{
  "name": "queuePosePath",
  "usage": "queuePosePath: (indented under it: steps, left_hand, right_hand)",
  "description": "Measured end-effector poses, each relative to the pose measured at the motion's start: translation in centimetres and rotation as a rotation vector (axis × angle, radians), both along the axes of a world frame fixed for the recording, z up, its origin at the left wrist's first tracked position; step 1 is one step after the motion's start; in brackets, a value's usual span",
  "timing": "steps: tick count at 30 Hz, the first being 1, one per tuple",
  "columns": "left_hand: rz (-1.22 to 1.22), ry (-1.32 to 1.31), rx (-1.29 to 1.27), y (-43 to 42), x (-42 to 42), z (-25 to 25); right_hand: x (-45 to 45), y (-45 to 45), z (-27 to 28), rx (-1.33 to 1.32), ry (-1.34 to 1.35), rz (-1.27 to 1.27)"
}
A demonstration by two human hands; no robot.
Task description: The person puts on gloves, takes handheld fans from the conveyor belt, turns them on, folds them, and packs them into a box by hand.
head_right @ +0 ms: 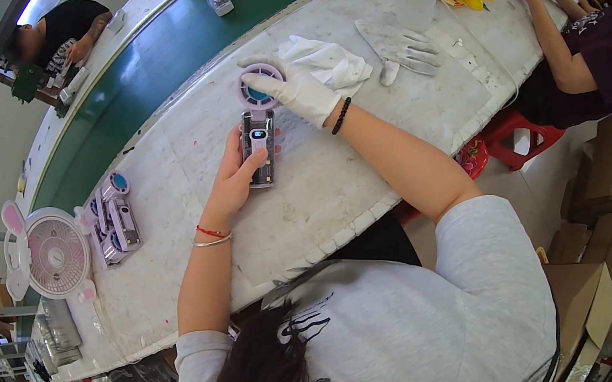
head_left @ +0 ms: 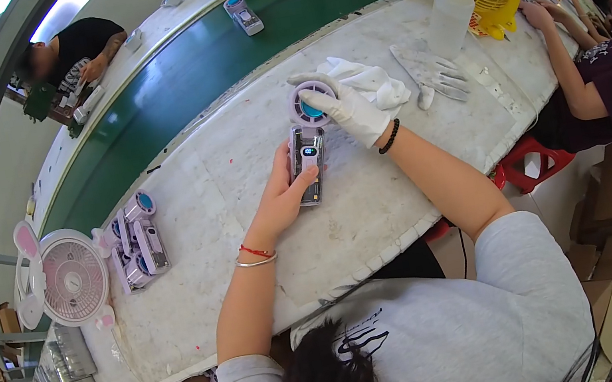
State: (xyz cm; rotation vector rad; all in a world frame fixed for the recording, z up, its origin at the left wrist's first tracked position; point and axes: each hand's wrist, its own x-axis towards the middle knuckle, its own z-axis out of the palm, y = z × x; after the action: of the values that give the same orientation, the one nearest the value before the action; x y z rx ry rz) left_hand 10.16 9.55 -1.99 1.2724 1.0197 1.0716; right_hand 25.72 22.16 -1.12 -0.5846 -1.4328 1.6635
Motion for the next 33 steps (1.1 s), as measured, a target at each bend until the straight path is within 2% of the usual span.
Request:
queuePosePath:
  steps: [2,5,8,11,17,21,23,24,27,30,33]
  left_hand:
    - [-0.003,-0.013,-0.002,0.0,0.0,-0.1]
    - [-0.004,-0.019,-0.008,-0.1,0.0,0.0]
    - [-0.012,0.001,-0.004,0.1,-0.3,-0.2]
    - [-0.012,0.005,-0.006,0.1,-0.2,0.0]
    - [-0.009,-0.046,-0.035,0.1,-0.1,0.2]
    - [0.032,-0.096,-0.058,0.3,-0.2,-0.3]
    - [0.216,0.116,0.050,0.0,0.5,-0.6]
    - [0.307,0.223,0.104,-0.1,0.8,-0.6]
    - [0.344,0.753,0.497,-0.3,1.0,-0.5]
    - [0.270,0.223,0.188,-0.1,0.5,-1.1]
    - [0.044,-0.416,-0.157,0.1,-1.4,0.2]
  right_hand:
    - [0.0,-0.1,0.1,0.002,-0.004,-0.009]
    - [0.2,-0.4,-0.1,0.217,-0.061,-0.016]
    - [0.2,-0.7,0.3,0.254,-0.080,-0.041]
    - [0.0,-0.4,0.1,0.143,-0.060,-0.041]
    - [0.1,0.1,0.2,0.137,0.034,-0.033]
    - [-0.1,-0.5,0.1,0.205,-0.095,-0.066]
    - [-0.2,-0.9,0.1,0.268,-0.164,-0.134]
    - [-0.1,-0.5,-0.2,0.216,-0.162,-0.126]
    - [0.4,1.0,-1.2,0.130,-0.158,-0.110]
    - [0.5,0.7,-0.6,0.179,-0.164,-0.099]
    - [0.6,-0.1,0.3,0.210,-0.163,-0.033]
